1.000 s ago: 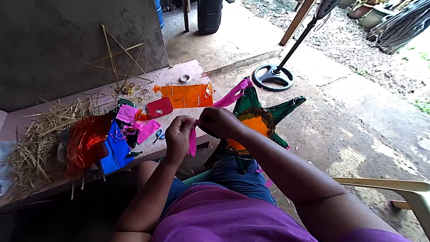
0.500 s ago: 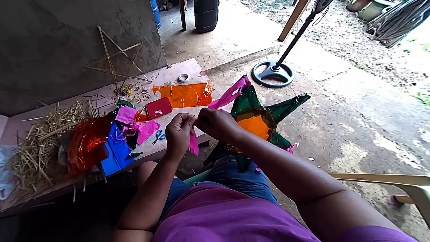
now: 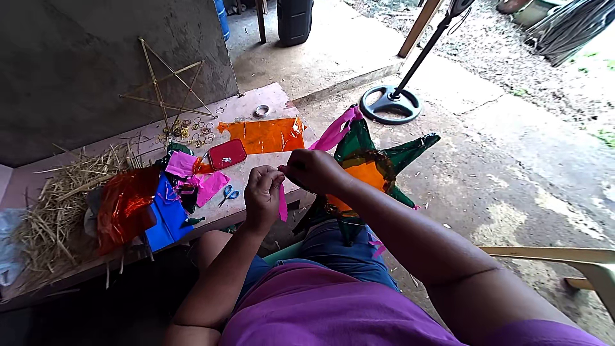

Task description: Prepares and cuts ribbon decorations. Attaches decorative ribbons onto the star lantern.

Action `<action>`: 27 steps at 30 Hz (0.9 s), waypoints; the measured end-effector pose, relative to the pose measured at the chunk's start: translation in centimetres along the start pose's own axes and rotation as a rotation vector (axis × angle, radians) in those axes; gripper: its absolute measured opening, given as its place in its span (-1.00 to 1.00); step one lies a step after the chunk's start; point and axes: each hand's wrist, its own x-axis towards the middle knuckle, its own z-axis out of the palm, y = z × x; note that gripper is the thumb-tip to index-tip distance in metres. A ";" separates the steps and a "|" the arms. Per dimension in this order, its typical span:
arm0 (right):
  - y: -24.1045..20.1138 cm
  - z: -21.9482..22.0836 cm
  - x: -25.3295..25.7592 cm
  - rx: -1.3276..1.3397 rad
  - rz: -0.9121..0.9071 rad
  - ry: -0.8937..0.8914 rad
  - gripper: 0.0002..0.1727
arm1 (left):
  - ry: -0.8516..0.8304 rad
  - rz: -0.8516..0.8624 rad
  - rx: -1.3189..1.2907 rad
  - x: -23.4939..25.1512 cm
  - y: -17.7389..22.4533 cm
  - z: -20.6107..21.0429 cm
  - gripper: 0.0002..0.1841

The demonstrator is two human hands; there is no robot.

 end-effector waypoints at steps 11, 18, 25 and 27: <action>0.5 -0.7 1.7 0.154 0.010 -0.156 -0.70 | 0.005 0.264 0.153 -0.9 -0.8 0.6 -0.91; 0.7 -0.7 1.5 0.170 0.009 -0.114 -0.71 | -0.018 0.151 0.008 0.3 -0.1 -0.3 -0.88; 0.8 -0.9 1.4 0.209 -0.003 -0.115 -0.76 | -0.050 -0.124 0.055 1.6 1.6 -1.0 -0.89; 0.8 -1.0 1.3 0.218 0.007 -0.115 -0.76 | -0.078 -0.143 0.048 1.6 1.6 -1.2 -0.88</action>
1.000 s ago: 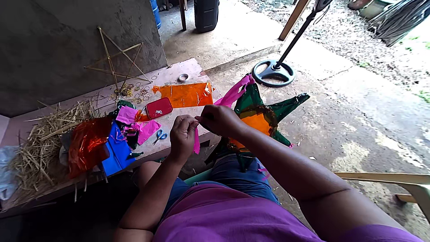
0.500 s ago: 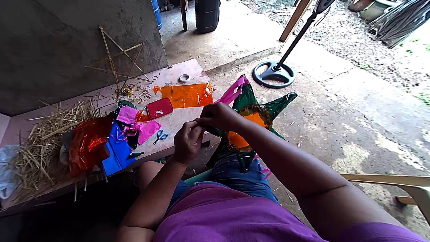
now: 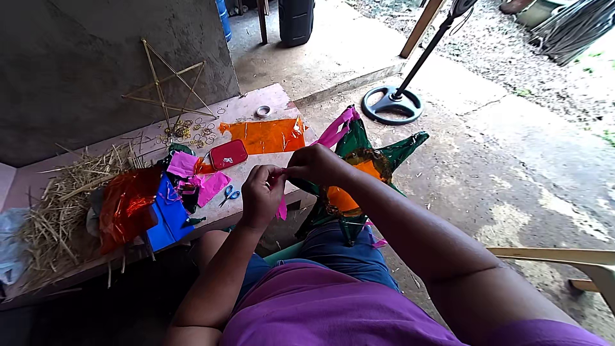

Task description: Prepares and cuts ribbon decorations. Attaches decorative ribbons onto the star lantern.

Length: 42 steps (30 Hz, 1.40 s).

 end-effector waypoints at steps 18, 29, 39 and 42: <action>-0.7 -0.4 -0.5 -0.015 0.011 -0.027 -0.81 | -0.139 -0.169 0.021 1.7 0.9 -1.1 -0.93; -0.5 -0.4 -0.5 -0.024 -0.008 -0.033 -0.82 | -0.169 -0.097 0.012 1.9 0.5 -1.5 -0.91; -0.7 -0.7 -0.6 -0.012 0.029 -0.029 -0.79 | -0.071 -0.008 0.152 0.2 0.5 -0.8 -0.69; -1.3 -0.8 -0.7 -0.007 0.054 -0.044 -0.80 | -0.046 0.030 0.201 0.1 0.3 -0.5 -0.86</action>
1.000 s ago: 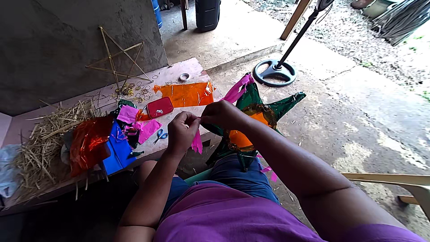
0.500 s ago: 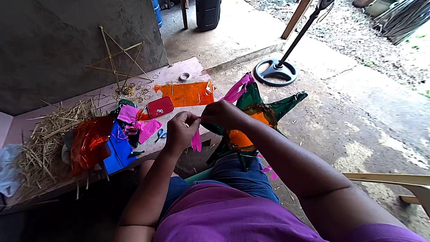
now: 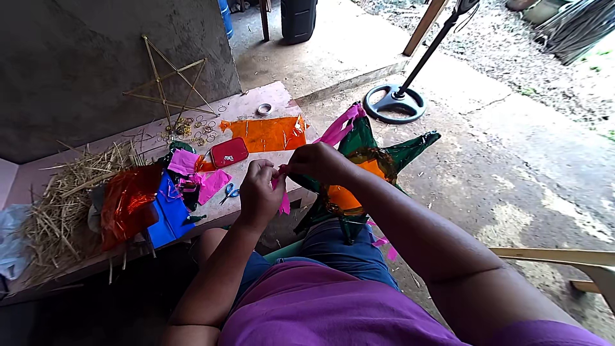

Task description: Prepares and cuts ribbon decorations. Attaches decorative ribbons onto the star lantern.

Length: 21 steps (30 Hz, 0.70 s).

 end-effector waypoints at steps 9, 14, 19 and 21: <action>0.9 0.4 0.3 -0.023 -0.084 -0.006 -0.77 | 0.016 0.069 0.046 -0.1 0.9 -0.6 -0.91; 1.3 1.3 0.7 -0.060 -0.112 0.035 -0.79 | -0.045 0.115 -0.014 1.0 1.8 -2.6 -0.90; 0.4 1.3 0.1 -0.082 -0.120 0.020 -0.77 | -0.069 0.193 -0.006 4.2 2.2 -5.1 -0.92; 0.2 1.5 -0.4 -0.089 -0.122 0.059 -0.79 | -0.035 0.240 0.048 5.5 2.2 -5.6 -0.92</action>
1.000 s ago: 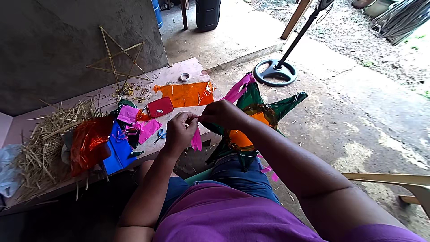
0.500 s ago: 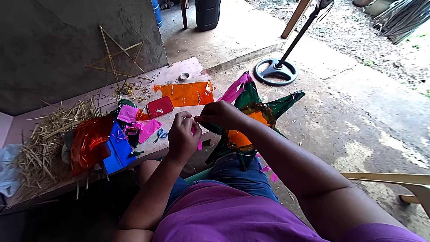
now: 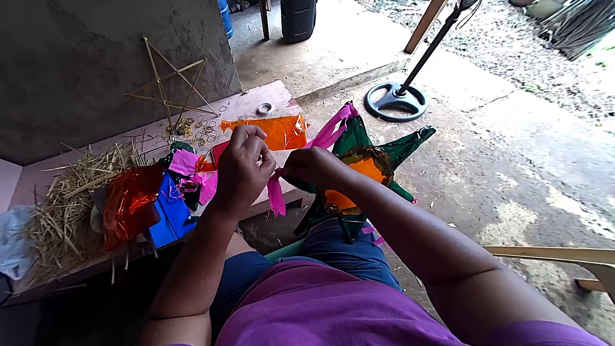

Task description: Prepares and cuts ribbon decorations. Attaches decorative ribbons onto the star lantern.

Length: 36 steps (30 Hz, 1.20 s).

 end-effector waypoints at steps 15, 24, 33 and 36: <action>-0.7 -0.9 -1.3 0.097 -0.072 -0.085 -0.83 | -0.314 0.006 -0.070 4.2 -4.8 3.6 -0.89; -0.7 -0.7 -1.2 0.147 -0.077 -0.087 -0.80 | -0.612 -0.130 -0.345 4.6 -5.4 6.7 -0.86; 0.0 -0.7 0.1 0.125 0.043 -0.011 -0.71 | -0.467 0.101 -0.232 6.9 0.3 1.4 -0.86; -0.4 -0.7 -0.1 0.067 0.019 0.092 -0.81 | -0.428 0.156 -0.210 4.6 2.4 0.9 -0.88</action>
